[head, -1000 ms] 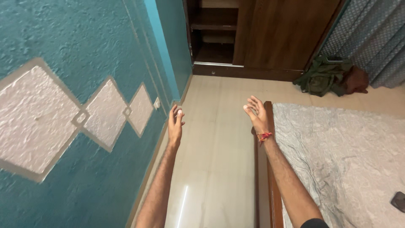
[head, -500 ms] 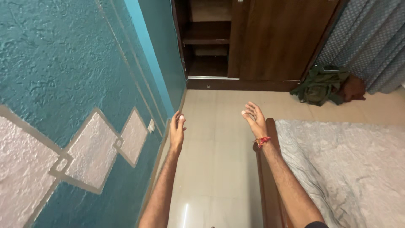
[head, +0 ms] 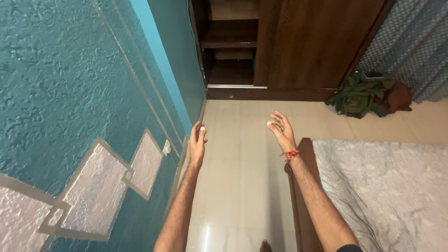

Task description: The person organizes a bedroom by picking up a pillow and placing it at the head of the bed, then gathering books and placing them on a shelf. They move a red suitcase from the bed to the floor, place a notebook on the shelf, and arrange a phone and other items on a chair. Finally, they smooth the bedsheet.

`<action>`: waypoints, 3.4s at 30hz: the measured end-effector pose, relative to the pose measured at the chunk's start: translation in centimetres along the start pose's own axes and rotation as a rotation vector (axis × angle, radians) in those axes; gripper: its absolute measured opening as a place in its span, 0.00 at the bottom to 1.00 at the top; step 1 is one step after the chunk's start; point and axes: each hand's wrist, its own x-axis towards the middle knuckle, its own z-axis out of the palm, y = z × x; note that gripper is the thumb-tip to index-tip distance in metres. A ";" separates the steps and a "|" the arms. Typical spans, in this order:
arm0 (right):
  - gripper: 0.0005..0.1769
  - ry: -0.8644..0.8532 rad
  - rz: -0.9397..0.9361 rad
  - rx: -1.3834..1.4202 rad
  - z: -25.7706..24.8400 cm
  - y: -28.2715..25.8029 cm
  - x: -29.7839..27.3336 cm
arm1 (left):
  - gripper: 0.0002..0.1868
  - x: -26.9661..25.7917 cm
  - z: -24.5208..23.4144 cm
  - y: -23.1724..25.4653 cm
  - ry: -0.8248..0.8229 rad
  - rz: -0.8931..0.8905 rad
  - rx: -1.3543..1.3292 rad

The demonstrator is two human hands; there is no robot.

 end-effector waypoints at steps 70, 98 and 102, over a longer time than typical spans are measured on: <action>0.32 1.341 -0.029 -0.469 -25.8 -5.2 -13.9 | 0.33 3.9 53.6 -4.1 -1.446 -0.176 -0.285; 0.34 1.898 -0.045 -0.557 -21.2 -16.5 -56.9 | 0.30 -41.7 52.8 1.3 -2.030 -0.266 -0.297; 0.34 1.966 -0.064 -0.601 -19.8 -17.4 -62.1 | 0.30 -48.2 51.7 1.6 -2.121 -0.235 -0.341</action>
